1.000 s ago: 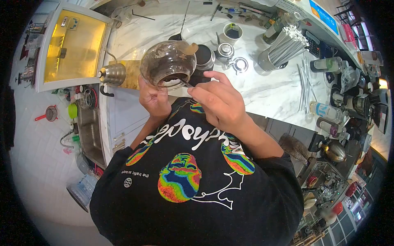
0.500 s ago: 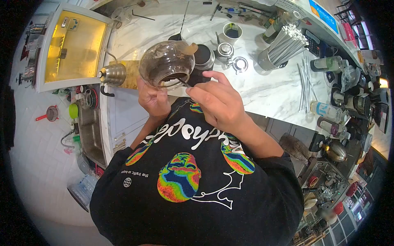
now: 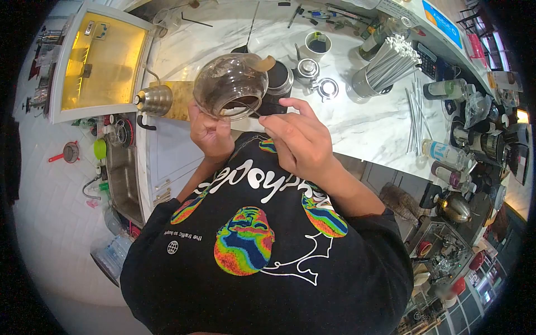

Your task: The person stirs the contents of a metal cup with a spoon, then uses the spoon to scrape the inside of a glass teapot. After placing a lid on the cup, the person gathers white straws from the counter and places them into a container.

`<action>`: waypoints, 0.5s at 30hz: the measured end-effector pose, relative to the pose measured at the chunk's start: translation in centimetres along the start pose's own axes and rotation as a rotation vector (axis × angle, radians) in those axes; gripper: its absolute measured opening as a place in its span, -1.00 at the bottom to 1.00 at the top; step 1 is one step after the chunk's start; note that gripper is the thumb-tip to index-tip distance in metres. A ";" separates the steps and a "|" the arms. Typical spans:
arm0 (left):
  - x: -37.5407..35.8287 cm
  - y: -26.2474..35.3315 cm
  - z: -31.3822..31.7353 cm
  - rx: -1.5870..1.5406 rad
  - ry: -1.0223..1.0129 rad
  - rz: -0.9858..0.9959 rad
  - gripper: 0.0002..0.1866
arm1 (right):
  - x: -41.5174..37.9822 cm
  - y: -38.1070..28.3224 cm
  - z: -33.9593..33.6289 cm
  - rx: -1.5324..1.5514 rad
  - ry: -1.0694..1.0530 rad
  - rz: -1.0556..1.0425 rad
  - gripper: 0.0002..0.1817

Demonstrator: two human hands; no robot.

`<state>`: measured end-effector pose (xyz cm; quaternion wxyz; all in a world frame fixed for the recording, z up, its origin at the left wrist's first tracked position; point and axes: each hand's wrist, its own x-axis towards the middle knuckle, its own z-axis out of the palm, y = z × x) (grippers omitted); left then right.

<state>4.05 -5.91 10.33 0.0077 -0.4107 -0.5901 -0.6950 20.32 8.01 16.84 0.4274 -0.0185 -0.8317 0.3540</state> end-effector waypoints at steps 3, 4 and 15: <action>0.1 -0.1 0.2 0.008 -0.003 0.003 -0.70 | -0.1 0.0 0.2 0.016 0.028 0.016 -0.74; 0.1 -0.1 0.2 0.013 -0.002 0.005 -0.70 | -0.2 0.1 0.3 0.036 0.044 0.031 -0.76; -0.6 -1.6 0.6 0.008 -0.077 -0.061 -0.68 | -0.7 -0.2 1.7 0.663 0.191 0.800 -0.79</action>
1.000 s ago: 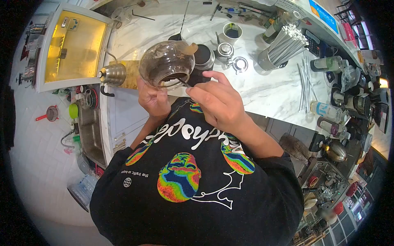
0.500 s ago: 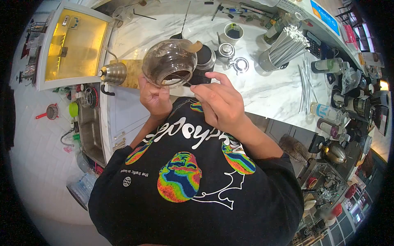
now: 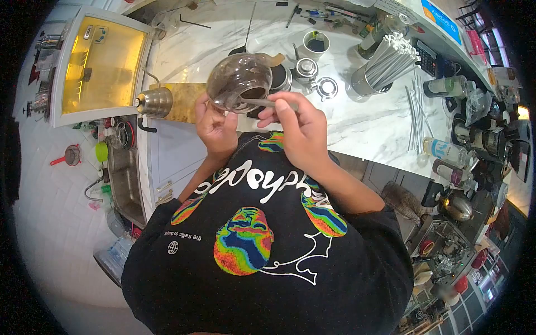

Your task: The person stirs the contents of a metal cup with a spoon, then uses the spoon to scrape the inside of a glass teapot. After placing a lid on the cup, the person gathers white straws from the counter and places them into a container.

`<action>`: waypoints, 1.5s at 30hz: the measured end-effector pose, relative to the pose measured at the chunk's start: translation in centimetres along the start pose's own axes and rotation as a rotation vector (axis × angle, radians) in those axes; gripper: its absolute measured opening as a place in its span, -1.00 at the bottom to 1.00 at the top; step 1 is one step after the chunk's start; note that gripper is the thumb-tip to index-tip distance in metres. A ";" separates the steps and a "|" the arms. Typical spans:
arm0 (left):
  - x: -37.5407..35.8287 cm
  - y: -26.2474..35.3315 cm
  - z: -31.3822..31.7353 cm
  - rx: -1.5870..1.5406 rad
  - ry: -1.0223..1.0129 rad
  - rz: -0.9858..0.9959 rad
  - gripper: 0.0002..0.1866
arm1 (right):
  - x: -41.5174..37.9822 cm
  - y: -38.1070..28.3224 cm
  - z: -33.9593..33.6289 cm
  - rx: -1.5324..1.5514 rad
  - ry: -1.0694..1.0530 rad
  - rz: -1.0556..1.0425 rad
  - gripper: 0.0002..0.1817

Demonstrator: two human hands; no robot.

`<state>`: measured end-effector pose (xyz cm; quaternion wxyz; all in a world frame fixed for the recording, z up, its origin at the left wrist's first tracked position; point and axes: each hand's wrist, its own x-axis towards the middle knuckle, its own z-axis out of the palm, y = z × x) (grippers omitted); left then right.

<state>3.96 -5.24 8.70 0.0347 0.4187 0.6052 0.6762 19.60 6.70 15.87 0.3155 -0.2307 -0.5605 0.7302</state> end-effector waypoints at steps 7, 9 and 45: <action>0.2 -0.1 0.2 -0.005 0.003 -0.113 -0.66 | 2.0 1.0 -0.9 0.119 0.083 0.068 -0.71; 0.2 0.1 0.2 0.010 0.022 -0.152 -0.66 | 2.0 1.2 -1.2 0.087 0.105 0.037 -0.72; -0.2 0.0 -1.8 0.024 0.121 -0.098 -0.68 | 2.1 -2.4 -1.7 -0.506 -0.084 -0.769 -0.81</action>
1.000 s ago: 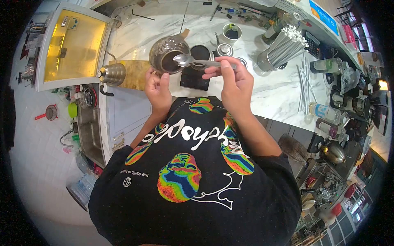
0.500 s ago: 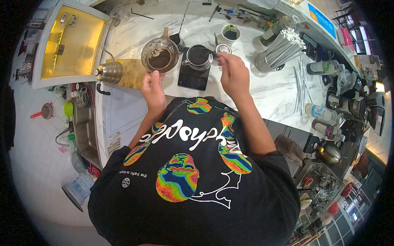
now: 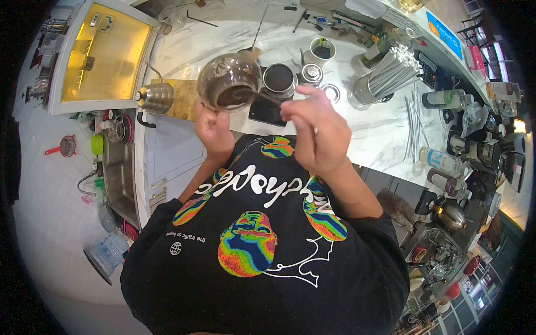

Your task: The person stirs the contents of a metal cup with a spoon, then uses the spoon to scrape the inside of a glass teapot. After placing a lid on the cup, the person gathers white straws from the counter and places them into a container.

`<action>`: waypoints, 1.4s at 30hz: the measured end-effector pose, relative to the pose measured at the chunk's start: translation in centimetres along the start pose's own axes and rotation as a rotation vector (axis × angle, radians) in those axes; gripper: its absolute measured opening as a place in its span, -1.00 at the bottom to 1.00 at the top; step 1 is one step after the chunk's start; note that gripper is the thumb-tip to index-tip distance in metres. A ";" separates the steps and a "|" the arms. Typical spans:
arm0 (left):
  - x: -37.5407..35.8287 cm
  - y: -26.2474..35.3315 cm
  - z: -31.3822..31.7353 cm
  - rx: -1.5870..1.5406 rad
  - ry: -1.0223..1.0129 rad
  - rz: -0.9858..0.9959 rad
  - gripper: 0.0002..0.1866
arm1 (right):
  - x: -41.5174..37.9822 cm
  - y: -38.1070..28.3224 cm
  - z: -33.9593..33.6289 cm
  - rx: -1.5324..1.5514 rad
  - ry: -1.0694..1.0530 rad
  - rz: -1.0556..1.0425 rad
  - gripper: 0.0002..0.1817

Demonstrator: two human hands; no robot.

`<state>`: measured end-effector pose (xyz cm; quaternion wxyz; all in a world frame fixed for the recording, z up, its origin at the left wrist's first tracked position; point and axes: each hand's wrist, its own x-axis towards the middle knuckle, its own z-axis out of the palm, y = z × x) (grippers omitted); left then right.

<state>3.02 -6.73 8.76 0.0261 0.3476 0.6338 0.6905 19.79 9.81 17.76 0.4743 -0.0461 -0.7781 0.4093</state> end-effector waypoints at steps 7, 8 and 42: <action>0.5 2.1 -0.1 0.083 -0.021 0.261 -0.68 | -0.5 -0.1 1.0 0.035 -0.128 -0.108 -0.78; 0.4 2.0 -0.1 0.082 -0.024 0.260 -0.68 | -0.5 -0.1 1.1 0.038 -0.139 -0.115 -0.77; 0.5 1.6 0.5 0.083 -0.057 0.277 -0.71 | 0.0 0.8 -0.7 -0.101 -0.237 -0.106 -0.74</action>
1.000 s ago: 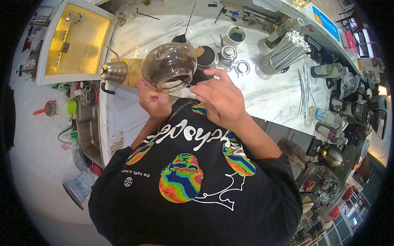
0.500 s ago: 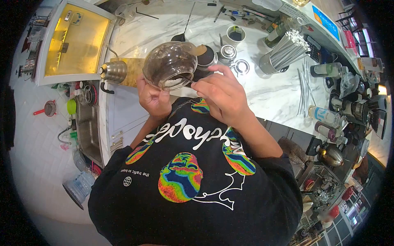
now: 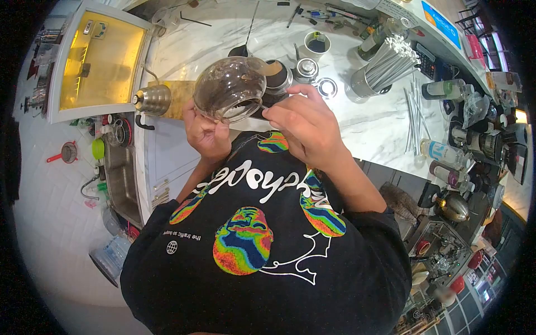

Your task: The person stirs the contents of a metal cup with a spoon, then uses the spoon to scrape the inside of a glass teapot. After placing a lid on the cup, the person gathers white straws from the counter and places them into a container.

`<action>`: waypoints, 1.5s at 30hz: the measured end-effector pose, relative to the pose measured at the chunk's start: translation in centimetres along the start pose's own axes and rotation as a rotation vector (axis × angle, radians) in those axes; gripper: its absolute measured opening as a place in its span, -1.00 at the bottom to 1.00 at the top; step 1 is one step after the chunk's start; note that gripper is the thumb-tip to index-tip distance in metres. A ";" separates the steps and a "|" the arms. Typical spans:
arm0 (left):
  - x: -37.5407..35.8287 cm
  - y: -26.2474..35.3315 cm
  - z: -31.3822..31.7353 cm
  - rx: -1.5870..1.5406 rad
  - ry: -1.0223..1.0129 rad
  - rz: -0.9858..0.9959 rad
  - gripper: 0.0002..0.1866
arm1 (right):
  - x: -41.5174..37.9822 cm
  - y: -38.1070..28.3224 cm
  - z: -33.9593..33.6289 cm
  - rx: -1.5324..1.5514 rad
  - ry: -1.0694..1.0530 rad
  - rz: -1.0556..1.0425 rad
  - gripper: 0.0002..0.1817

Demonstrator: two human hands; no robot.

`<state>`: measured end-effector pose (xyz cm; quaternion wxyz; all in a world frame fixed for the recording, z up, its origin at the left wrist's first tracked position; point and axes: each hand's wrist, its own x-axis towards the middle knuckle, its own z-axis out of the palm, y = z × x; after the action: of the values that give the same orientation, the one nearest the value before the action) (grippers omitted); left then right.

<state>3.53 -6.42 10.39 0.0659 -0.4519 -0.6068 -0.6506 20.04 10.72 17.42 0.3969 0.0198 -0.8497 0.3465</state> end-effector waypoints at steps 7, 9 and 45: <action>0.0 -0.1 0.1 0.027 0.013 0.011 -0.72 | 0.0 0.0 -0.2 -0.016 -0.006 0.003 -0.73; 0.0 -0.1 0.1 0.022 0.017 0.008 -0.72 | 0.0 0.0 -0.1 -0.024 0.003 0.001 -0.73; -0.6 -0.4 -0.1 -0.073 -0.007 -0.063 -0.68 | -0.2 -2.2 2.3 0.256 0.063 0.447 -0.89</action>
<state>3.61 -6.70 9.71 0.0269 -0.4367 -0.5970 -0.6724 19.36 7.56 17.48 0.3311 -0.1293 -0.7694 0.5307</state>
